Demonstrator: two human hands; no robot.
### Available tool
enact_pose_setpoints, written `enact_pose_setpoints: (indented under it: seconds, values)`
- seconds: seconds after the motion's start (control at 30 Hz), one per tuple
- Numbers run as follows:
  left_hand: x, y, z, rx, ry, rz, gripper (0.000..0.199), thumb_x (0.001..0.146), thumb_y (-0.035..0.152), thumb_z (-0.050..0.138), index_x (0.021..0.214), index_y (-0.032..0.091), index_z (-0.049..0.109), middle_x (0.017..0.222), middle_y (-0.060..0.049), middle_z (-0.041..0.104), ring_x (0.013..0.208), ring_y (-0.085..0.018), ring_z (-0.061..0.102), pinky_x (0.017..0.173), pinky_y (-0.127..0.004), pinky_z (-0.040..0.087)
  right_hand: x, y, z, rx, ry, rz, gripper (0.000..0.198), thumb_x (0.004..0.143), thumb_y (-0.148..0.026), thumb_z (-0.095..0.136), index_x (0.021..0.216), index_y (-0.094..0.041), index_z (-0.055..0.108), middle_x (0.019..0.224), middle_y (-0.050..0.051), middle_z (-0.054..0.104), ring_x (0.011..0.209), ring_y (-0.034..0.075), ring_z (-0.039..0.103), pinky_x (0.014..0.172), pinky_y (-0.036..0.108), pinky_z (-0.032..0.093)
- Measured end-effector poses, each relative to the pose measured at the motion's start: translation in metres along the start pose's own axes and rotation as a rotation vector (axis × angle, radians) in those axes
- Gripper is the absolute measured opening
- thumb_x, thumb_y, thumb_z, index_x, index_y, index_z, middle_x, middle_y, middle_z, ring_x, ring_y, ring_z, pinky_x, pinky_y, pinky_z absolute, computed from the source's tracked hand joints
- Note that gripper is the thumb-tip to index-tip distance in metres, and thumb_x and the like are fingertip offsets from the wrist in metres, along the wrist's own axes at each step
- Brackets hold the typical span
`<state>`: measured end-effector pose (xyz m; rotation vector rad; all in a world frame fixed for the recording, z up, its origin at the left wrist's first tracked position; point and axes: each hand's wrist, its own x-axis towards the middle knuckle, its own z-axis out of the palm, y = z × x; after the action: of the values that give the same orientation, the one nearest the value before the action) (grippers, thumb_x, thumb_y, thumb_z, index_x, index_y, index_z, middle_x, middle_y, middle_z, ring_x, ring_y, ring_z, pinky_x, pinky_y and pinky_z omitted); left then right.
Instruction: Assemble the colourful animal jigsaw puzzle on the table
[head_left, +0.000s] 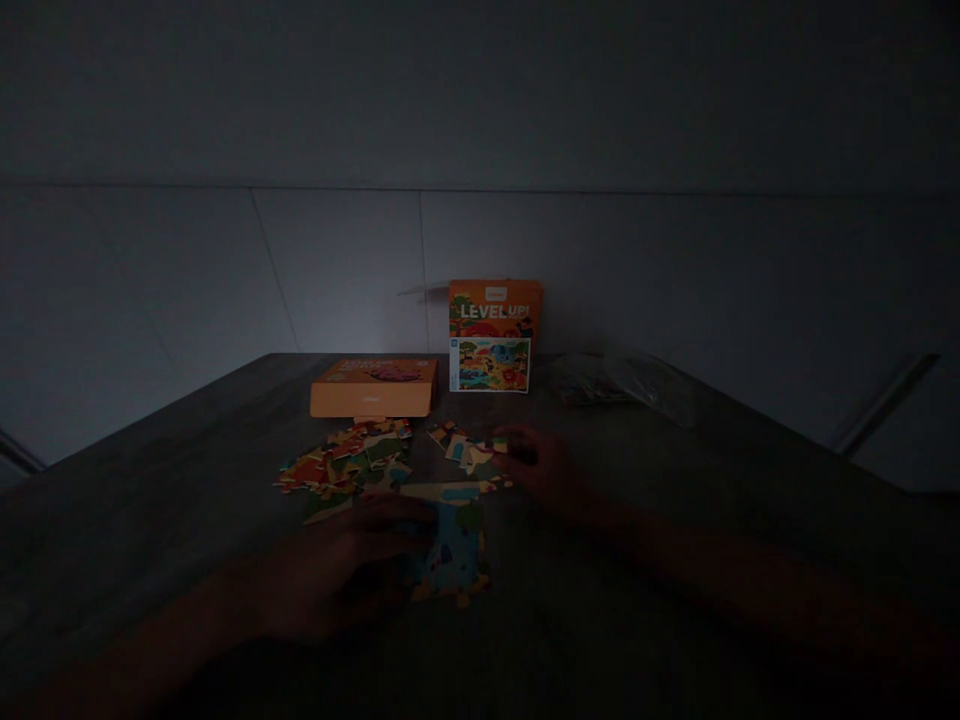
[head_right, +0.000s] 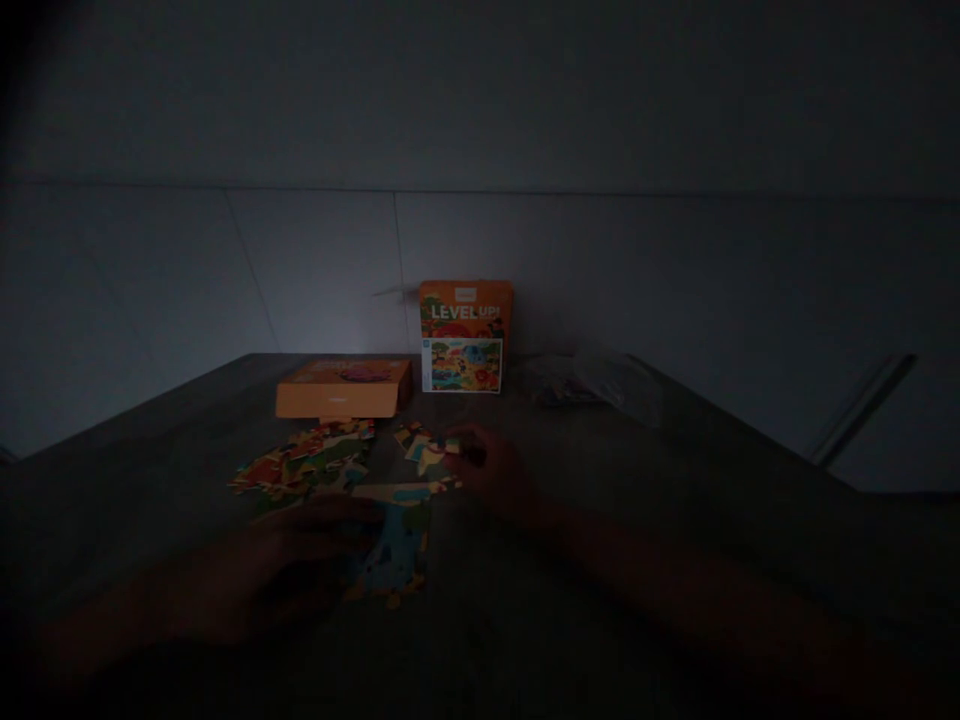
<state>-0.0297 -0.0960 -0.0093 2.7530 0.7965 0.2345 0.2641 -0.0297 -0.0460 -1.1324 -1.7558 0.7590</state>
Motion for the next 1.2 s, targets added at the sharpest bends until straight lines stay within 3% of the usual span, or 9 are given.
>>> enact_pose_setpoints:
  seconds: [0.17,0.27,0.37,0.43,0.57,0.63,0.77,0.93,1.2]
  values:
    - [0.001,-0.003,-0.002,-0.013,0.029,0.053,0.04,0.089,0.024,0.06,0.129,0.024,0.06,0.137,-0.01,0.056,0.127,-0.027,0.052,0.104,-0.042,0.049,0.004,0.002,-0.001,-0.018,0.023,0.035,0.023,0.079,-0.037,0.065,0.09,-0.017,0.07,0.087,0.006,0.073,0.08,0.02,0.068,0.07,0.031,0.052]
    - [0.001,-0.013,-0.007,0.035,0.154,-0.003,0.029,0.095,0.021,0.047,0.115,0.022,0.068,0.117,-0.009,0.067,0.111,-0.024,0.062,0.094,-0.038,0.054,0.007,0.006,-0.002,-0.052,0.049,0.036,0.02,0.08,-0.035,0.064,0.086,-0.017,0.07,0.086,0.006,0.074,0.079,0.021,0.068,0.071,0.033,0.053]
    - [-0.007,-0.041,-0.018,0.174,0.433,-0.299,0.032,0.094,0.025,0.041,0.11,0.018,0.069,0.113,-0.011,0.067,0.105,-0.027,0.063,0.093,-0.043,0.052,0.012,0.013,-0.004,-0.048,0.148,0.085,0.02,0.081,-0.034,0.063,0.088,-0.017,0.07,0.09,0.007,0.074,0.083,0.021,0.069,0.072,0.032,0.054]
    - [-0.019,-0.066,-0.028,0.277,0.539,-0.494,0.037,0.089,0.032,0.045,0.112,0.015,0.068,0.118,-0.015,0.065,0.11,-0.033,0.06,0.095,-0.046,0.05,0.017,0.017,-0.006,-0.002,0.177,0.187,0.024,0.083,-0.034,0.062,0.097,-0.016,0.068,0.092,0.009,0.073,0.075,0.019,0.068,0.061,0.029,0.053]
    - [-0.041,-0.104,-0.045,0.312,0.496,-0.833,0.051,0.087,0.049,0.043,0.115,0.013,0.067,0.121,-0.017,0.063,0.094,-0.032,0.065,0.089,-0.045,0.05,0.025,0.023,-0.011,0.032,0.171,0.32,0.035,0.085,-0.025,0.06,0.118,-0.013,0.062,0.097,0.011,0.072,0.055,0.012,0.06,0.046,0.024,0.045]
    - [-0.046,-0.111,-0.048,0.24,0.434,-0.922,0.059,0.087,0.058,0.042,0.119,0.014,0.065,0.123,-0.016,0.063,0.09,-0.03,0.066,0.087,-0.042,0.051,0.028,0.026,-0.012,0.011,0.165,0.323,0.04,0.084,-0.022,0.062,0.123,-0.013,0.06,0.1,0.012,0.072,0.053,0.011,0.058,0.046,0.024,0.044]
    - [-0.043,-0.111,-0.042,0.086,0.298,-0.878,0.067,0.083,0.066,0.046,0.118,0.013,0.066,0.12,-0.017,0.065,0.1,-0.033,0.065,0.085,-0.039,0.051,0.027,0.031,-0.012,0.001,0.136,0.295,0.05,0.079,-0.019,0.065,0.128,-0.015,0.057,0.107,0.013,0.071,0.066,0.016,0.066,0.052,0.026,0.049]
    - [-0.04,-0.114,-0.03,0.083,0.235,-0.69,0.053,0.079,0.064,0.057,0.102,0.019,0.071,0.103,-0.01,0.068,0.1,-0.032,0.064,0.086,-0.037,0.051,0.023,0.034,-0.011,-0.195,0.122,0.147,0.042,0.073,-0.02,0.068,0.115,-0.017,0.064,0.103,0.009,0.07,0.081,0.02,0.067,0.065,0.031,0.053]
    - [-0.039,-0.116,-0.033,-0.185,0.373,-0.88,0.046,0.067,0.057,0.066,0.088,0.017,0.068,0.087,-0.01,0.071,0.081,-0.029,0.066,0.067,-0.034,0.051,0.023,0.029,-0.008,-0.275,0.134,0.133,0.029,0.073,-0.016,0.063,0.102,-0.015,0.065,0.1,0.009,0.069,0.079,0.019,0.065,0.069,0.031,0.051]
